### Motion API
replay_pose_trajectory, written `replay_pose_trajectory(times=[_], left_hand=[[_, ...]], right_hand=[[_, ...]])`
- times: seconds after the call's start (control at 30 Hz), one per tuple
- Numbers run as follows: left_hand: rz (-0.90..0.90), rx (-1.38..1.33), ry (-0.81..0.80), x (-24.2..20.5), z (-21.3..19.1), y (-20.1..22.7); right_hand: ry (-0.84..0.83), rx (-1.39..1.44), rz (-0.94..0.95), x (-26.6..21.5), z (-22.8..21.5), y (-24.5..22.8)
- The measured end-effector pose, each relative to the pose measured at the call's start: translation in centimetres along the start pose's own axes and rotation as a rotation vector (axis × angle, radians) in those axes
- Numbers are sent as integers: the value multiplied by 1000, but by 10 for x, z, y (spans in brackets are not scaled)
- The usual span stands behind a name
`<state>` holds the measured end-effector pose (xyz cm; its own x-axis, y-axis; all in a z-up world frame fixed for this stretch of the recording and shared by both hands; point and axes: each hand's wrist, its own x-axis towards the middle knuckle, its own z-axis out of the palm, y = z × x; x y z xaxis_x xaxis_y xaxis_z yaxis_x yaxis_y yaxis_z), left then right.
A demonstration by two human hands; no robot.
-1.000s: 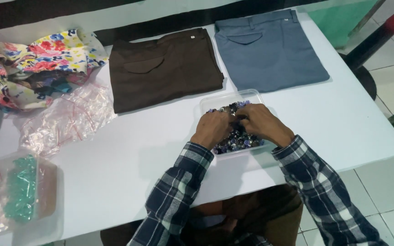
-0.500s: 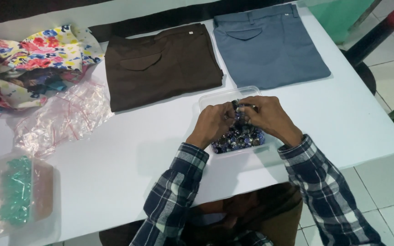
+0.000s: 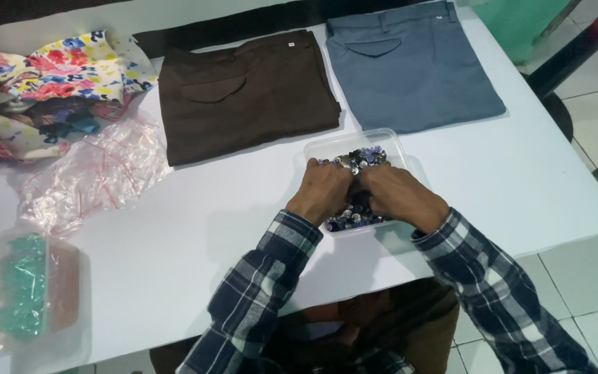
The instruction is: Sorting small light blue buttons from a container of mixed buttons and placing them on a table.
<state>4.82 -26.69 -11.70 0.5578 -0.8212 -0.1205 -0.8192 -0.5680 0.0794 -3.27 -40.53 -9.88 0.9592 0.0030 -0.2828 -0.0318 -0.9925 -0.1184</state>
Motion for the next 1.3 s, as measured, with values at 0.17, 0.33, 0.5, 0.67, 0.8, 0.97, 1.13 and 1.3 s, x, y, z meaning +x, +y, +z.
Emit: replay_pose_trajectory(times=[0.17,0.33,0.5,0.67,0.8,0.97,1.13,1.3], left_hand=[[17,-196,79,-13,-30,-9],[-4,-398,144,-23,-40,-15],[23,-552,288,-24,-44,-23],[9,-519,281,-26,-45,-28],[-4,-542,257,-25,-37,-32],[5,-576,256,-28,-44,-32],[-4,-565,261,-27,-45,-29],[-12,-641,273,-26,-50,-29]], right_hand=[[120,29,-24,-10,-45,-9],[132,-36,25,-26,-59,-16],[110,-123,-45,-12,-35,-12],[129,-166,-104,19,6,-15],[120,-144,-93,29,24,3],[37,-1,-20,-12,-43,-18],[5,-4,-9,-16,-48,-26],[100,-79,-146,14,-6,-22]])
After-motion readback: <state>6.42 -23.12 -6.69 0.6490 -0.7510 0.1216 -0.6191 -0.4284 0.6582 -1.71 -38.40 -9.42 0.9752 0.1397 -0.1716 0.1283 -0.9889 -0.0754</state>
